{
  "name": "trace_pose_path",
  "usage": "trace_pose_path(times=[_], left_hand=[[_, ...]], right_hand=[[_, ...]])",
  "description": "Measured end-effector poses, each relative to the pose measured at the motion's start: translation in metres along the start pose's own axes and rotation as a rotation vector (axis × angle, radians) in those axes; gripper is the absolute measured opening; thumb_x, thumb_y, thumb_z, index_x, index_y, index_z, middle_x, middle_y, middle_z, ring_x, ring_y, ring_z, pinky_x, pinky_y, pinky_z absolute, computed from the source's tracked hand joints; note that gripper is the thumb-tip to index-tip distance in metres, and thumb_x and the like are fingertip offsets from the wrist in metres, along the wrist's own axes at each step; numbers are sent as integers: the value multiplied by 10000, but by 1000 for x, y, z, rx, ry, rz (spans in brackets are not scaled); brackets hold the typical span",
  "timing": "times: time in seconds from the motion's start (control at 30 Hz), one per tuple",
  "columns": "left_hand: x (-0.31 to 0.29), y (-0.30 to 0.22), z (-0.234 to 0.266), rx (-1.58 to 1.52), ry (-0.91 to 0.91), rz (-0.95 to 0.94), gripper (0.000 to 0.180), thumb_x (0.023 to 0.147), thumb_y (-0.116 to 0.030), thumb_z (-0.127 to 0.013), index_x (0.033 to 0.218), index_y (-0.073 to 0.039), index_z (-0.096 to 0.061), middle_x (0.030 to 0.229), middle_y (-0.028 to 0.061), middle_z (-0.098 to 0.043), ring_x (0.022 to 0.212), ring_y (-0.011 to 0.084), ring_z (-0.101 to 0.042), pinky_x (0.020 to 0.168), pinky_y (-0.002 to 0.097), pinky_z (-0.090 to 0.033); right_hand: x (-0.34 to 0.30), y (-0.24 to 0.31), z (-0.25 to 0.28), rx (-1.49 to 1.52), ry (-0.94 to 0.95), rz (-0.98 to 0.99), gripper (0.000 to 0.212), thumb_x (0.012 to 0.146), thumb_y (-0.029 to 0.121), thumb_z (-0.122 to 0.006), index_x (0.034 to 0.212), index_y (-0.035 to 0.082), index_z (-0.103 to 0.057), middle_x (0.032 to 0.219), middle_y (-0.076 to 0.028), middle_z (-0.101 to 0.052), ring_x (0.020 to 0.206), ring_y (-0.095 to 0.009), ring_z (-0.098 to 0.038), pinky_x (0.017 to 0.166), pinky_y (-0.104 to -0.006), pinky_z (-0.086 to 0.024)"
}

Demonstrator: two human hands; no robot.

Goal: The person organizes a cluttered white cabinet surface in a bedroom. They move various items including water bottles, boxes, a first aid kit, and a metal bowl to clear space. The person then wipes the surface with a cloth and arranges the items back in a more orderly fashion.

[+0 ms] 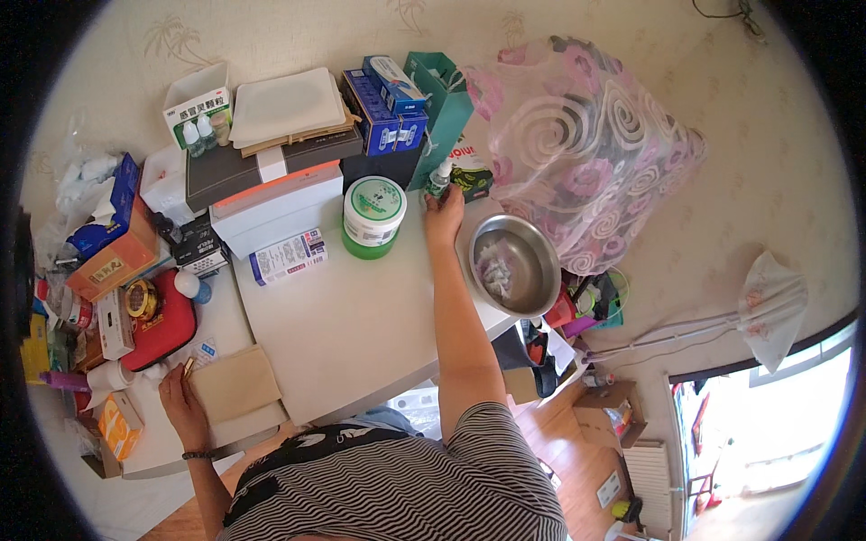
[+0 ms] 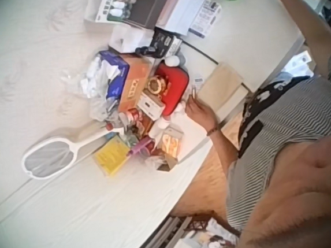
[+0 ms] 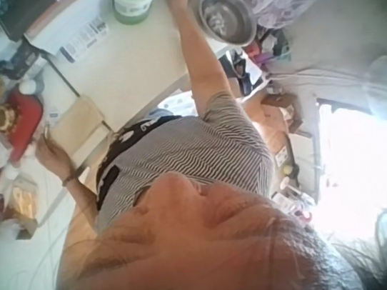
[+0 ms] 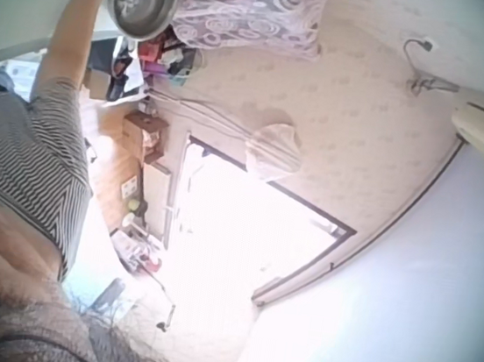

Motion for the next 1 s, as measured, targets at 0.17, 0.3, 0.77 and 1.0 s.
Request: trace_pose_path(times=[0.17,0.3,0.77,1.0], left_hand=[[-4,4,1,9,-21,-16,304,903,33,-501,1192,4,-587,1130,184,-597,1055,356,-540,933,414,-433],[-2,-3,3,1,-33,-21,297,900,32,-503,1183,3,-589,1134,182,-597,1057,355,-539,935,412,-431],[-1,-4,6,0,-34,-23,284,906,14,-513,1177,-2,-594,1134,179,-598,1063,352,-540,934,420,-430],[0,-5,6,-10,-36,-17,268,909,14,-514,1161,1,-604,1130,172,-601,1057,346,-545,927,413,-432]], right_hand=[[-28,16,3,-145,-13,-43,523,753,4,-735,1223,-24,-508,1149,-209,-550,1024,-343,-571,864,-408,-478],[-74,76,10,9,274,-36,743,719,59,-792,1346,-19,-402,1238,-217,-525,1137,-361,-533,964,-397,-445],[-73,66,-20,51,543,-184,784,643,-37,-823,1329,-11,-445,1276,-156,-540,1152,-272,-570,992,-382,-480],[-72,59,-12,265,498,-135,788,698,-113,-741,1397,-10,-393,1323,-147,-527,1214,-249,-542,1029,-349,-451]])
Point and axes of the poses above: each hand's wrist, its own x-axis towards the middle knuckle, its own z-axis out of the back of the hand, y = z × x, the point moved 8 cm from there along x, towards the middle knuckle
